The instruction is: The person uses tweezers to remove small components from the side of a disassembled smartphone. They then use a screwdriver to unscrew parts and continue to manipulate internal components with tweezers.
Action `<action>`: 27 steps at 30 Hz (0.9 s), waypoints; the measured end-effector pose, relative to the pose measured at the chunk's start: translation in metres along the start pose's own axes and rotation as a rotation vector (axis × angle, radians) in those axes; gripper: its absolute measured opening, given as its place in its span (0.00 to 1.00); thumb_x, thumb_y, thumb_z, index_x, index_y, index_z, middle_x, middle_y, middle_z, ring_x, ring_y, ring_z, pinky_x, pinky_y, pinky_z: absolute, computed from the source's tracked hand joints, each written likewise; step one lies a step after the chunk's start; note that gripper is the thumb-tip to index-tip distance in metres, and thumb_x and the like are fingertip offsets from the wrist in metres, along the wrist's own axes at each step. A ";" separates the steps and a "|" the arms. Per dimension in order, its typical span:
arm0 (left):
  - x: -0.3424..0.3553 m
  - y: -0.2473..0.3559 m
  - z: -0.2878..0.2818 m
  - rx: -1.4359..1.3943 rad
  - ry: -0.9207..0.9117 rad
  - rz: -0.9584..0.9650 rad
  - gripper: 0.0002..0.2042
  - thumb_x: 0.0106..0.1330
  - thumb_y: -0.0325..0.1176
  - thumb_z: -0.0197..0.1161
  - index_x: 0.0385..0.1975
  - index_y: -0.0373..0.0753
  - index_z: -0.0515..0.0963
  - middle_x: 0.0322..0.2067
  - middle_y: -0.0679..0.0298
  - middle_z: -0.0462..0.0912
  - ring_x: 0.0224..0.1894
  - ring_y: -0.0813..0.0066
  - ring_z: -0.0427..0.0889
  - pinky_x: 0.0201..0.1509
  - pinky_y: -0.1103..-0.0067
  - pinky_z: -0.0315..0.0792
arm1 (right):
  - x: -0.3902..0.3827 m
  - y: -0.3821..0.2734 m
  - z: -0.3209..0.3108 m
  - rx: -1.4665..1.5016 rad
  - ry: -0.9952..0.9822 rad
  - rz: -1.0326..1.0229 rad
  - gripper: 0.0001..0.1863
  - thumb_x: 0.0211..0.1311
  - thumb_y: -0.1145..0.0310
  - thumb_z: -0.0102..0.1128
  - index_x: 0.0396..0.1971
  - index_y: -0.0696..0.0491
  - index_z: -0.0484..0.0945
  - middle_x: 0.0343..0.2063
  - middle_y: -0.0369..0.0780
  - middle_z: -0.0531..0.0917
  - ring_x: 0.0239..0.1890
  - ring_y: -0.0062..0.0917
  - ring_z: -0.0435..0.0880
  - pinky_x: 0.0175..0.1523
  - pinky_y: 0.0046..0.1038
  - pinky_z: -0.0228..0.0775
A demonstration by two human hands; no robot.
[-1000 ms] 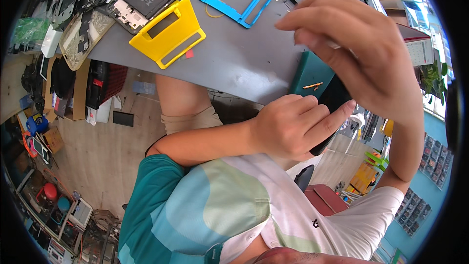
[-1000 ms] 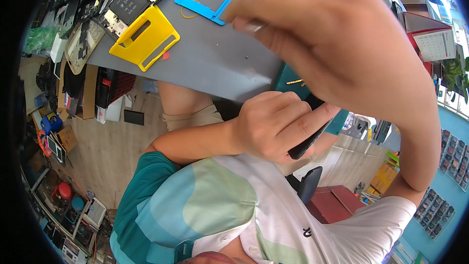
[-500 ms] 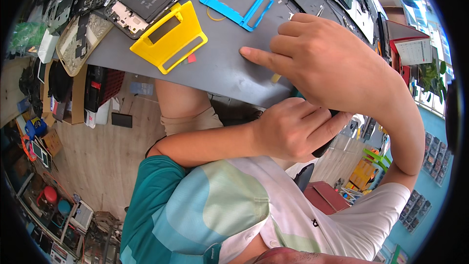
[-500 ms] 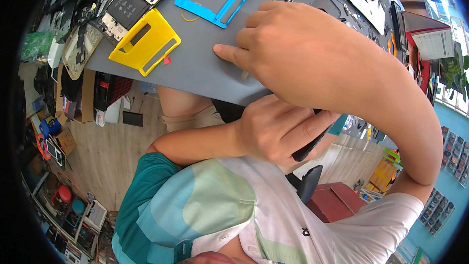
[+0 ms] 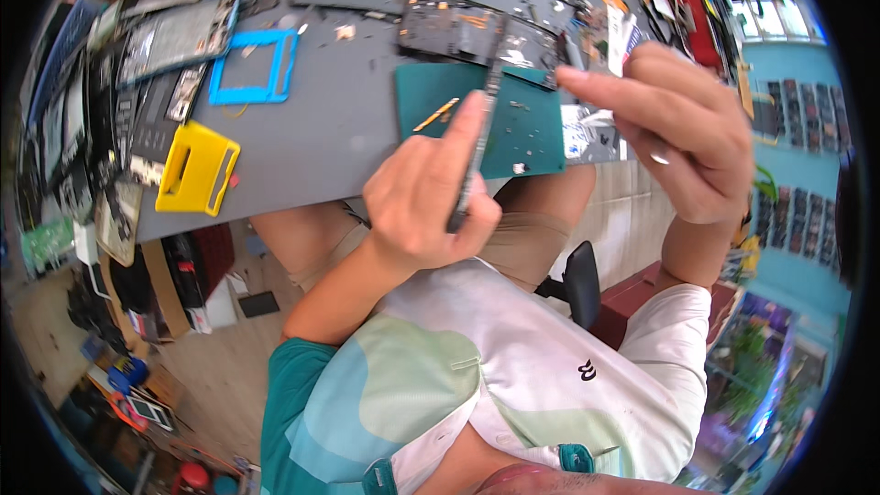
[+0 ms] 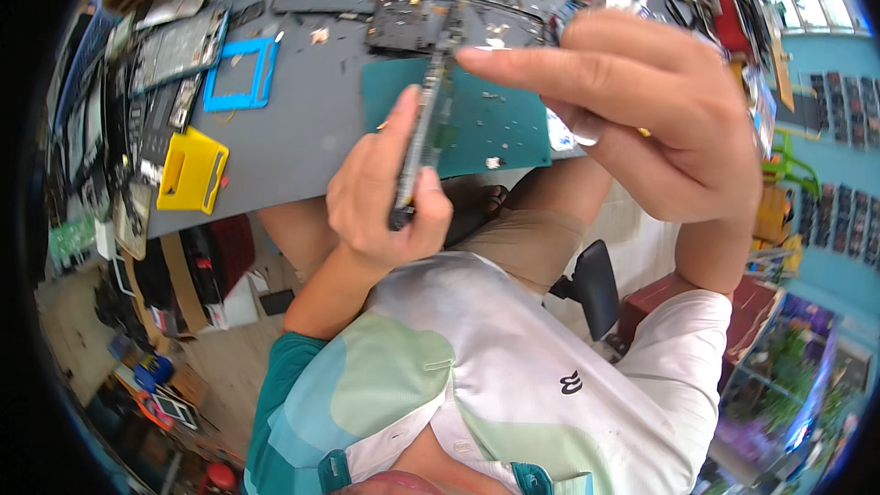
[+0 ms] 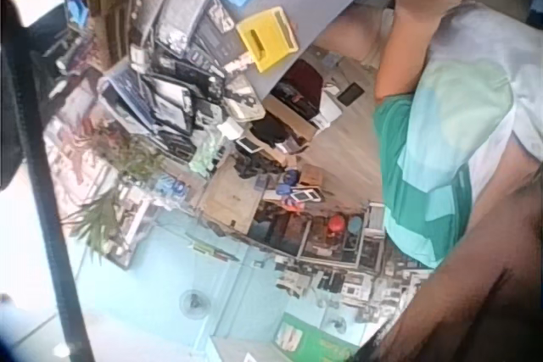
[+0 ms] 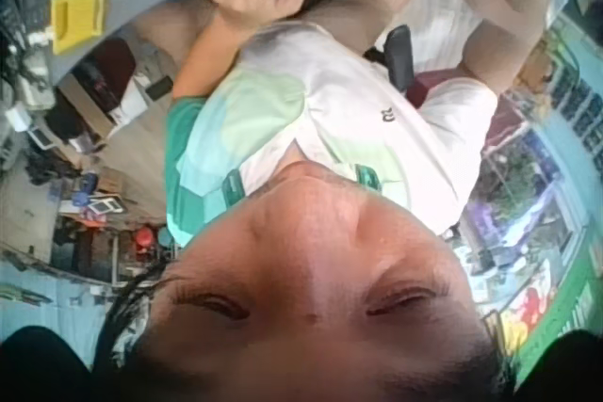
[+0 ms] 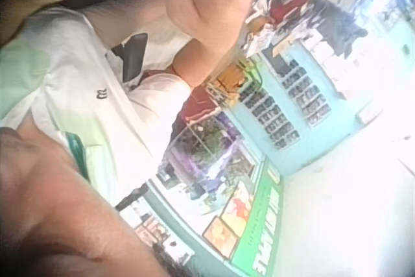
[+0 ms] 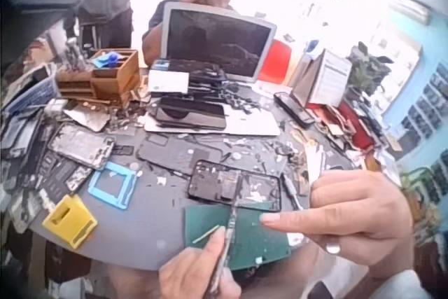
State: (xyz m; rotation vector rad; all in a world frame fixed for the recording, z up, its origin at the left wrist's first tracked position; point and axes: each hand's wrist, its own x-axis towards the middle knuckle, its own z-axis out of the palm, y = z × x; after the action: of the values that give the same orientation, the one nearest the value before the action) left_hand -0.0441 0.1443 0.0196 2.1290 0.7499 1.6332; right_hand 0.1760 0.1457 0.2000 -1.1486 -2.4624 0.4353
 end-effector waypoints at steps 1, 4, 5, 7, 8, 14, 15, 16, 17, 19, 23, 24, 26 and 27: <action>0.001 0.001 0.001 0.000 0.001 -0.012 0.26 0.54 0.22 0.60 0.55 0.16 0.75 0.53 0.38 0.84 0.35 0.57 0.87 0.39 0.70 0.82 | -0.022 0.003 0.005 0.008 0.017 0.057 0.31 0.43 0.77 0.57 0.54 0.64 0.85 0.19 0.37 0.70 0.23 0.27 0.67 0.30 0.30 0.56; -0.005 0.003 -0.004 0.013 -0.012 -0.085 0.26 0.61 0.24 0.58 0.60 0.17 0.72 0.57 0.38 0.82 0.50 0.56 0.88 0.55 0.70 0.80 | -0.067 0.025 0.040 0.079 0.058 0.106 0.33 0.46 0.81 0.56 0.59 0.58 0.83 0.23 0.39 0.74 0.25 0.30 0.71 0.33 0.32 0.61; -0.005 0.005 -0.006 -0.015 -0.009 -0.126 0.27 0.61 0.24 0.57 0.62 0.18 0.71 0.58 0.39 0.81 0.52 0.55 0.87 0.57 0.69 0.80 | -0.076 0.026 0.048 0.078 0.072 0.133 0.31 0.49 0.82 0.57 0.58 0.57 0.83 0.24 0.40 0.76 0.27 0.32 0.74 0.35 0.34 0.64; -0.005 0.007 -0.008 -0.037 0.018 -0.165 0.29 0.62 0.24 0.56 0.64 0.19 0.70 0.61 0.40 0.79 0.56 0.55 0.85 0.60 0.68 0.79 | -0.086 0.024 0.061 0.082 0.096 0.172 0.28 0.53 0.83 0.59 0.57 0.54 0.83 0.26 0.41 0.79 0.30 0.36 0.79 0.40 0.38 0.71; -0.007 0.006 -0.009 -0.033 0.042 -0.161 0.29 0.61 0.24 0.55 0.65 0.19 0.69 0.62 0.41 0.78 0.57 0.54 0.85 0.61 0.67 0.79 | -0.088 0.024 0.066 0.070 0.103 0.161 0.27 0.53 0.82 0.61 0.57 0.54 0.83 0.26 0.41 0.79 0.31 0.36 0.79 0.40 0.38 0.71; -0.015 0.006 -0.017 0.055 0.093 -0.185 0.31 0.59 0.22 0.53 0.67 0.20 0.66 0.64 0.42 0.76 0.58 0.52 0.83 0.62 0.63 0.80 | -0.085 0.020 0.096 0.031 0.153 0.050 0.25 0.53 0.79 0.64 0.54 0.55 0.83 0.27 0.39 0.79 0.33 0.36 0.80 0.40 0.37 0.73; -0.015 0.005 -0.017 0.071 0.096 -0.179 0.32 0.59 0.22 0.53 0.67 0.20 0.67 0.64 0.42 0.76 0.58 0.52 0.83 0.62 0.63 0.80 | -0.085 0.021 0.102 0.028 0.162 0.039 0.24 0.52 0.78 0.65 0.53 0.57 0.83 0.26 0.38 0.79 0.32 0.35 0.80 0.39 0.36 0.73; -0.017 0.005 -0.018 0.088 0.103 -0.173 0.32 0.58 0.22 0.54 0.67 0.20 0.67 0.64 0.42 0.76 0.58 0.52 0.83 0.62 0.63 0.80 | -0.085 0.021 0.105 0.012 0.171 0.031 0.24 0.52 0.77 0.66 0.53 0.57 0.84 0.26 0.38 0.79 0.31 0.34 0.80 0.39 0.36 0.73; -0.018 0.005 -0.018 0.105 0.099 -0.170 0.32 0.58 0.22 0.53 0.67 0.20 0.67 0.64 0.42 0.76 0.58 0.52 0.83 0.62 0.64 0.80 | -0.085 0.021 0.108 -0.004 0.180 0.025 0.24 0.52 0.77 0.66 0.52 0.57 0.84 0.26 0.38 0.79 0.31 0.34 0.79 0.39 0.35 0.72; -0.019 0.007 -0.016 0.129 0.090 -0.168 0.32 0.58 0.22 0.53 0.67 0.20 0.67 0.64 0.43 0.76 0.58 0.52 0.83 0.62 0.64 0.80 | -0.086 0.020 0.110 -0.026 0.197 0.026 0.23 0.52 0.76 0.67 0.51 0.58 0.85 0.25 0.38 0.79 0.31 0.33 0.79 0.39 0.34 0.72; -0.018 0.004 -0.012 0.150 0.068 -0.116 0.31 0.58 0.22 0.53 0.66 0.19 0.67 0.63 0.42 0.76 0.58 0.52 0.84 0.62 0.64 0.80 | -0.090 0.019 0.113 -0.059 0.212 0.039 0.20 0.55 0.74 0.66 0.50 0.58 0.86 0.24 0.38 0.79 0.30 0.31 0.78 0.40 0.33 0.71; -0.017 0.004 -0.012 0.151 0.066 -0.113 0.31 0.58 0.22 0.53 0.65 0.18 0.67 0.63 0.42 0.77 0.58 0.52 0.84 0.62 0.64 0.80 | -0.090 0.019 0.114 -0.071 0.213 0.039 0.19 0.56 0.73 0.66 0.49 0.58 0.86 0.24 0.38 0.79 0.30 0.31 0.78 0.40 0.33 0.71; -0.017 0.004 -0.010 0.132 0.075 -0.111 0.30 0.58 0.22 0.53 0.64 0.18 0.68 0.63 0.41 0.77 0.57 0.51 0.84 0.62 0.64 0.80 | -0.095 0.018 0.114 -0.080 0.195 0.067 0.20 0.56 0.73 0.66 0.50 0.58 0.86 0.25 0.38 0.79 0.30 0.31 0.78 0.40 0.33 0.70; -0.017 0.003 -0.009 0.117 0.080 -0.111 0.30 0.58 0.22 0.53 0.64 0.17 0.68 0.63 0.41 0.77 0.57 0.51 0.85 0.61 0.64 0.80 | -0.096 0.018 0.115 -0.083 0.186 0.080 0.20 0.57 0.73 0.66 0.51 0.59 0.86 0.25 0.37 0.79 0.30 0.31 0.78 0.41 0.33 0.70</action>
State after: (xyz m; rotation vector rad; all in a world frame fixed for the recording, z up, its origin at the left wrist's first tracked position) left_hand -0.0554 0.1313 0.0108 2.0687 0.9928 1.6608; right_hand 0.1908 0.0685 0.0715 -1.2640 -2.2996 0.2382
